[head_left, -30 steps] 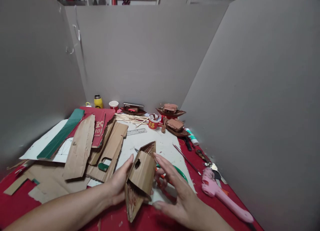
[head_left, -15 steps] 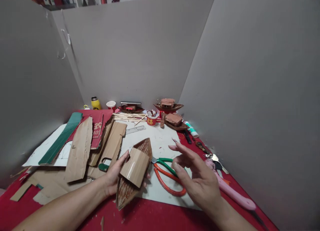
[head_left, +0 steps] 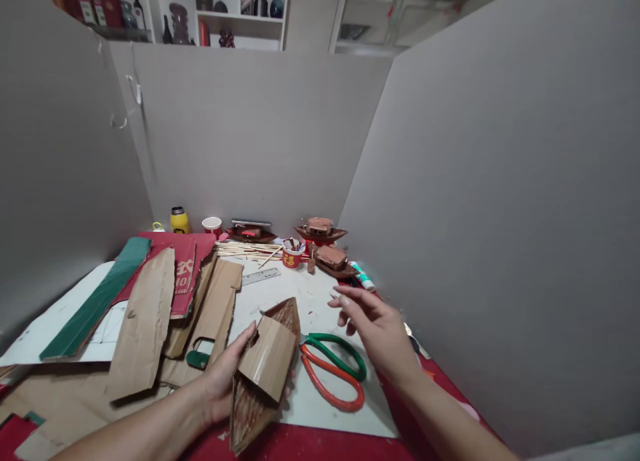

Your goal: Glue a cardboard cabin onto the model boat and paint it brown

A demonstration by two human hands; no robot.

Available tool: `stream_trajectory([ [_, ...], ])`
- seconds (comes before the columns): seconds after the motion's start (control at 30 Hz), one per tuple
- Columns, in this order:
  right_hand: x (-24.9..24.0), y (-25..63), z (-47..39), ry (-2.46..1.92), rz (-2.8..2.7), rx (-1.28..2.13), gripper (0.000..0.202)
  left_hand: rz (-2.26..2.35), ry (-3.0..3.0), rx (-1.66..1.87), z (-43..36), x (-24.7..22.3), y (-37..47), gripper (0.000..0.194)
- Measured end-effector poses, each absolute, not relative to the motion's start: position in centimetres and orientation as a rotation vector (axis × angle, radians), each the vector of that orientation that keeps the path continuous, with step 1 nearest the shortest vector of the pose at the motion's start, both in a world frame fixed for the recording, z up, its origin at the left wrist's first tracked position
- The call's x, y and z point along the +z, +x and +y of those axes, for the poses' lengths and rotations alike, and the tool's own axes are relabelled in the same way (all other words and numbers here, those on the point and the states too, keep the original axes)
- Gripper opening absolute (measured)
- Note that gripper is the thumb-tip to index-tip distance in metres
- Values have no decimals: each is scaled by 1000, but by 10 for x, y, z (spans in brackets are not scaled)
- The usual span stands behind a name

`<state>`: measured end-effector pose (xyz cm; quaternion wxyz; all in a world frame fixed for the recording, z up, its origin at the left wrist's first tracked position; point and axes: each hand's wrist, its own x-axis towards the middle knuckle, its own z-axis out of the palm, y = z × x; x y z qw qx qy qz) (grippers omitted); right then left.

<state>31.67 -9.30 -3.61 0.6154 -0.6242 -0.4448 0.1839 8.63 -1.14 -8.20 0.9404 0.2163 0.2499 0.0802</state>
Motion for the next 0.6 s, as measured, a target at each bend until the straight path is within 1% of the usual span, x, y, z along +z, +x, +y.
stream_trajectory([
  [0.1,-8,327,-75,-1487,-1024,454,40,510,445,183,-11,-84,87,77],
  [0.2,5,341,-45,-1558,-1015,487,37,517,429,174,-12,-82,87,76],
  [0.37,-11,359,13,-1665,-1026,626,25,549,399,181,-13,-82,87,77],
  [0.6,-40,381,68,-1667,-1095,737,29,554,298,203,-9,-88,94,75],
])
